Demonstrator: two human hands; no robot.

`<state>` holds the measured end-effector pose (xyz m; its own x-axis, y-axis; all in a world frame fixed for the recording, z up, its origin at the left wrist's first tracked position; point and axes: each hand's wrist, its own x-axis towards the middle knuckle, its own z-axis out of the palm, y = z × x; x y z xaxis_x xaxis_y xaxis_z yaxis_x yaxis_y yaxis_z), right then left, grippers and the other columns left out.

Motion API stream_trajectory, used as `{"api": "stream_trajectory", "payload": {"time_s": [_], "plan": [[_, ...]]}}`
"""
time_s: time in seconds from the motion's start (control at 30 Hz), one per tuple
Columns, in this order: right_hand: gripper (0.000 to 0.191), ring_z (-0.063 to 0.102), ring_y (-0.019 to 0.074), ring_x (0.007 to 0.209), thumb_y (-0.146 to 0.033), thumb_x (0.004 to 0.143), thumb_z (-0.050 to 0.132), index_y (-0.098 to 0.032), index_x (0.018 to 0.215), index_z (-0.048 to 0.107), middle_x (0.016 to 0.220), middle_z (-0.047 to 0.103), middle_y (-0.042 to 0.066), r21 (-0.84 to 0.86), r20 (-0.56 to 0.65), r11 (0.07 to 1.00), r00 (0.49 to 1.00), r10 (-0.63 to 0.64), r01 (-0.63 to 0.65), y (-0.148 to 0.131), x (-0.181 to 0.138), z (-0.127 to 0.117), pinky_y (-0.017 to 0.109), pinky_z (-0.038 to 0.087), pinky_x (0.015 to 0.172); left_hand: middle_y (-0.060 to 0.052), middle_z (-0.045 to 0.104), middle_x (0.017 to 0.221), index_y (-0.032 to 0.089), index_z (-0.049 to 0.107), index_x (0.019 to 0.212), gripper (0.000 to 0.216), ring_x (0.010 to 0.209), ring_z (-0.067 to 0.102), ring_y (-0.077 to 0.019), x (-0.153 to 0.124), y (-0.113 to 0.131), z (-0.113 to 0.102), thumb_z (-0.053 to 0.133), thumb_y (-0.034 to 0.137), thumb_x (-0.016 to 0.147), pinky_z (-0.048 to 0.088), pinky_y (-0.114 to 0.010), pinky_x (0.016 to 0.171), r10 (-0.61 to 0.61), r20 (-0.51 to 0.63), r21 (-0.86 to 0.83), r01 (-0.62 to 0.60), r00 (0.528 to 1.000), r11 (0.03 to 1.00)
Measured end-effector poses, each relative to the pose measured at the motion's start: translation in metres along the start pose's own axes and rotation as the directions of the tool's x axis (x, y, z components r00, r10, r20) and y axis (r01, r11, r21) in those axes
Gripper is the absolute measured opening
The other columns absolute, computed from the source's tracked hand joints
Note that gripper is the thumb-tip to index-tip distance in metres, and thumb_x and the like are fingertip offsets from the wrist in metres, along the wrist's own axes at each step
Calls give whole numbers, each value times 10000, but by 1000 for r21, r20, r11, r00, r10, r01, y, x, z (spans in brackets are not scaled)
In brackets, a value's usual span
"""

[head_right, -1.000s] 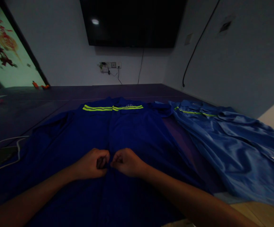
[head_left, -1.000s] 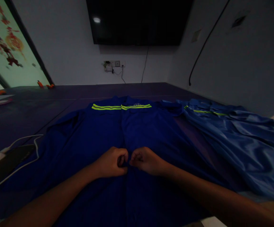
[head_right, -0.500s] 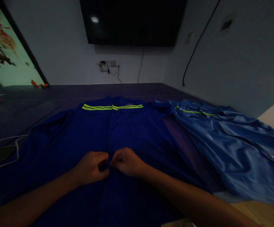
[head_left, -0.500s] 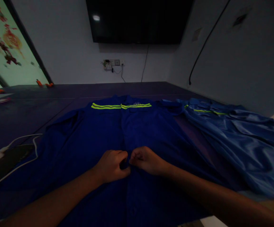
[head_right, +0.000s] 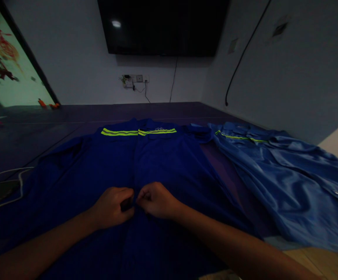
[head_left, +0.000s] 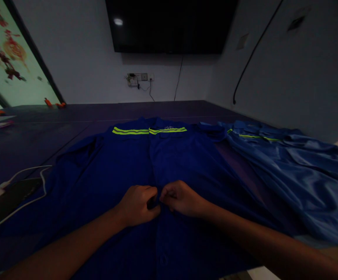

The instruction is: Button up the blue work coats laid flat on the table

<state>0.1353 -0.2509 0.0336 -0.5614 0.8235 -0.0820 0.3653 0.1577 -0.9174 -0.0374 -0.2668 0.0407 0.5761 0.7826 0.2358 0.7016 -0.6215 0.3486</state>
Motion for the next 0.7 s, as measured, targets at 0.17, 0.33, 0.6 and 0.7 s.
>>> {"api": "stream_trajectory", "payload": {"time_s": [0.17, 0.33, 0.6, 0.7], "plan": [[106, 471, 66, 418, -226, 724, 568, -137, 669, 587, 482, 522, -37, 11, 11, 999, 999, -44, 44, 0, 0, -2, 171, 332, 408, 52, 447, 497, 174, 397, 557, 181, 440, 393, -72, 0, 0, -2, 544, 213, 656, 250, -194, 433, 6, -5, 5, -6, 1000, 1000], [267, 438, 57, 411, -375, 640, 678, -135, 633, 563, 476, 500, -42, -18, 9, 998, 999, -52, 52, -3, -1, -3, 167, 288, 379, 39, 475, 523, 172, 419, 582, 169, 452, 421, -81, -1, -2, -1, 542, 246, 671, 245, -198, 431, 43, -7, 30, -43, 999, 999], [227, 465, 59, 429, -316, 606, 697, -144, 634, 553, 496, 501, -49, -169, -17, 978, 992, -127, 122, -2, -3, 0, 159, 303, 380, 19, 500, 545, 173, 457, 616, 261, 452, 435, -97, -2, -7, 1, 486, 396, 748, 256, -214, 429, 129, 19, 94, -130, 991, 987], [142, 471, 58, 425, -234, 619, 667, -147, 662, 562, 481, 490, -60, -136, 14, 982, 991, -132, 133, 0, -2, -1, 152, 315, 383, 18, 506, 555, 173, 459, 625, 237, 463, 447, -101, -2, -7, -1, 481, 370, 755, 265, -220, 436, 150, 30, 137, -153, 988, 979]]}}
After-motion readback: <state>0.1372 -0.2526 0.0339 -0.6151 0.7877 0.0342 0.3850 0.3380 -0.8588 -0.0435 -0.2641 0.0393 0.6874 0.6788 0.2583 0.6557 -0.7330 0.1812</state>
